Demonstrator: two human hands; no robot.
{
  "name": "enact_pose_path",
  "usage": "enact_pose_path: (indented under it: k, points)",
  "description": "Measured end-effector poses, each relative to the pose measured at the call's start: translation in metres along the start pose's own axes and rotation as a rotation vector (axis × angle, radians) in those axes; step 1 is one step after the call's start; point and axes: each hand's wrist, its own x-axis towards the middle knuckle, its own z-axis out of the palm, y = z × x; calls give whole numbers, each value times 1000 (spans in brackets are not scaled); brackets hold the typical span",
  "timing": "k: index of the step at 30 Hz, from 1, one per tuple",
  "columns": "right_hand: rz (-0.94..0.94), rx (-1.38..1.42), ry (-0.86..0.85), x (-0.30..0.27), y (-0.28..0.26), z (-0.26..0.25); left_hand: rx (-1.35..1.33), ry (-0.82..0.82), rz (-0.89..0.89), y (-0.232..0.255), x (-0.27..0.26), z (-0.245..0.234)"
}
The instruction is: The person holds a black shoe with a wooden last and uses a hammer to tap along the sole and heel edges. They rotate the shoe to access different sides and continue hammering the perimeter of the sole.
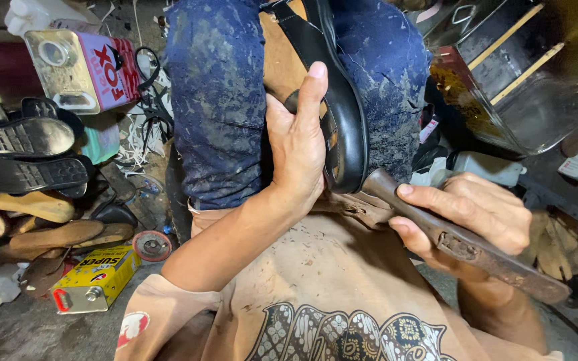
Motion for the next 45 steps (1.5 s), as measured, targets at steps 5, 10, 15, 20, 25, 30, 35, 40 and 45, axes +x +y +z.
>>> enact_pose_path:
  k: [5,10,15,20,25,30,35,40,45]
  points:
    - [-166,13,-166,27,8,-10,262,75,130,-9,-2,-1]
    - [-132,-57,-310,43,4,-22,169,60,95,-14,-4,0]
    - [-112,-43,-328,31,1,-21,240,45,159,-13,-3,-4]
    - [20,-16,-122,5,3,-16,190,-3,143,-10,-5,-8]
    - [2,1,-83,-2,7,-8,275,-6,183,-9,-7,-9]
    - [-91,1,-82,6,14,-6,330,-3,231,-11,-8,-11]
    - [-188,-13,-242,28,11,-17,365,-1,245,-14,-11,-11]
    - [-143,-146,-362,41,10,-24,416,-5,279,-23,-14,-13]
    - [-67,16,-404,34,17,-23,433,-23,282,-22,-14,-17]
